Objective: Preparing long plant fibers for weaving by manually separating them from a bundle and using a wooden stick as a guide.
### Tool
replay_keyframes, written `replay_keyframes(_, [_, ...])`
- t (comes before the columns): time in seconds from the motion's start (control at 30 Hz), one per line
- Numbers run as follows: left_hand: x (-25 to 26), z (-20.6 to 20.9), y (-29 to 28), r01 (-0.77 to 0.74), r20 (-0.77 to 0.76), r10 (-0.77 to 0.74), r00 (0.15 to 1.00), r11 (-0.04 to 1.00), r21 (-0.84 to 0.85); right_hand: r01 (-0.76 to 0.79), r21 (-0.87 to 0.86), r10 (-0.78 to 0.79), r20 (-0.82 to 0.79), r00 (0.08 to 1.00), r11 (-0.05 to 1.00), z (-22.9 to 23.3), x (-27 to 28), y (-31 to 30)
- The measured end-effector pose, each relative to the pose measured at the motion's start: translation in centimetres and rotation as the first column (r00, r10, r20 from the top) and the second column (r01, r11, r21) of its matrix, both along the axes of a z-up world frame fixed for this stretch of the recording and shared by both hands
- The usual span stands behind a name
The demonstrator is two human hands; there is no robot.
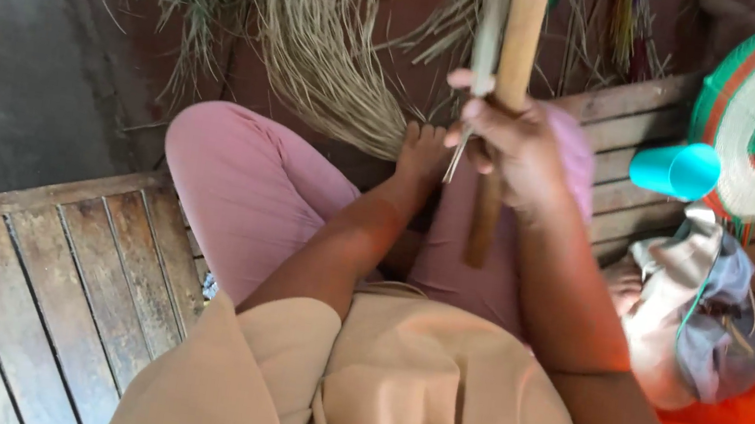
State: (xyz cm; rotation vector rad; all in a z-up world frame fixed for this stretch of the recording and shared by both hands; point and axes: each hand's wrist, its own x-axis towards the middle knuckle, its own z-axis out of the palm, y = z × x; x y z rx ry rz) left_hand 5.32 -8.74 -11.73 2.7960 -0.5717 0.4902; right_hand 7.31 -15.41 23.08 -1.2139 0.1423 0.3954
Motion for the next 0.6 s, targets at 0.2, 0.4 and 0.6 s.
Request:
replay_keyframes(0.2, [0.1,10.4,4.3,0.018,-0.197,0.068,0.978,0.915,0.404,0.027,0.094,-0.023,-0.039,0.999,0.995,-7.8,1.4,1.6])
replay_keyframes(0.4, [-0.4,10.8,13.0,-0.011,-0.322,-0.324,0.89,0.69,-0.724,0.017,0.106,-0.003,-0.127,0.992,0.994,-10.0,0.4,3.2])
replay_keyframes(0.6, [-3.6,19.6,14.2,-0.642,-0.701,-0.422,0.574,0.299,-0.706,-0.004,0.005,0.005,-0.072,0.997,1.0,-11.8,-1.3,5.1])
